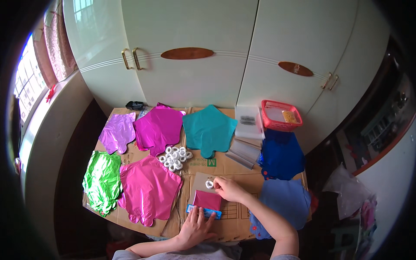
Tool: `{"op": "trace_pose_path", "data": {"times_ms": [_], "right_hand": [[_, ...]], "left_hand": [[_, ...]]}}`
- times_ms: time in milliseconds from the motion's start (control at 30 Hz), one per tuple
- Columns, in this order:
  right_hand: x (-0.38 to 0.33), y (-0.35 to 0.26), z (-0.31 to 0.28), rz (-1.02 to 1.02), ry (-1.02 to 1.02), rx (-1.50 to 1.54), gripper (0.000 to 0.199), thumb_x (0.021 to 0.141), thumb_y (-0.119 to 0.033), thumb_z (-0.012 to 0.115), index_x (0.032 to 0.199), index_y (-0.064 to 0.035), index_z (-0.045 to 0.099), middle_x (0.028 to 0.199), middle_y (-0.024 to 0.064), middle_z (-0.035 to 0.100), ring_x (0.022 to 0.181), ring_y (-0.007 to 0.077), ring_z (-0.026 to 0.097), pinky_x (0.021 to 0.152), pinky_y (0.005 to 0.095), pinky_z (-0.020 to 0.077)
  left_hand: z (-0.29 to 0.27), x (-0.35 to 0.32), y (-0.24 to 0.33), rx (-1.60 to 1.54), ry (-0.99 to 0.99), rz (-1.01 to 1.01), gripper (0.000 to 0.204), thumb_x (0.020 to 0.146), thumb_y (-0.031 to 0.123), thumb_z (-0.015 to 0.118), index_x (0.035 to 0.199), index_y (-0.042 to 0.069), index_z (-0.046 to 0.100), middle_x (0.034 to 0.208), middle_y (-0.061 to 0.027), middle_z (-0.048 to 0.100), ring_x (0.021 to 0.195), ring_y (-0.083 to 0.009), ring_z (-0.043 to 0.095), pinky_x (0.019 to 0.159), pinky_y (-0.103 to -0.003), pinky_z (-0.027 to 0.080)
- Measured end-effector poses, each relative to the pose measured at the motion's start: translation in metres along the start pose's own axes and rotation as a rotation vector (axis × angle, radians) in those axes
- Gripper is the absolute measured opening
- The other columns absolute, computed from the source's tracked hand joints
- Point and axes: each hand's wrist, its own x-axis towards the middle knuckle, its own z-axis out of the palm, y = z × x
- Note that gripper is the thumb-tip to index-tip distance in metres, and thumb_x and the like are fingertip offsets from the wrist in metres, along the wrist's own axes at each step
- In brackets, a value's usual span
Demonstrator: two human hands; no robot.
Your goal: Folding star-shaped foil decorations and placing them into individual plastic bags with paper header cards.
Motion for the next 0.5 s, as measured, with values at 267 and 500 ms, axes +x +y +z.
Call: {"op": "trace_pose_path", "data": {"times_ms": [267, 500], "right_hand": [[0.015, 0.001, 0.015, -0.11, 0.1, -0.034, 0.029, 0.077, -0.015, 0.072, 0.103, -0.0057, 0.061, 0.095, 0.0104, 0.059, 0.078, 0.0212, 0.063, 0.071, 0.0334, 0.0507], [0.017, -0.009, 0.002, -0.09, -0.302, 0.055, 0.02, 0.081, -0.015, 0.067, 0.098, -0.0049, 0.069, 0.086, 0.0111, 0.068, 0.079, 0.021, 0.066, 0.074, 0.0321, 0.0514]], "left_hand": [[-0.001, -0.001, 0.001, 0.016, 0.002, 0.004, 0.078, 0.079, 0.064, 0.055, 0.137, 0.012, 0.045, 0.12, -0.0343, 0.051, 0.113, -0.0518, 0.048, 0.098, -0.054, 0.041], [-0.004, 0.0, 0.001, 0.002, 0.002, -0.001, 0.077, 0.08, 0.063, 0.055, 0.136, 0.012, 0.046, 0.12, -0.0343, 0.05, 0.114, -0.052, 0.047, 0.097, -0.054, 0.042]]}}
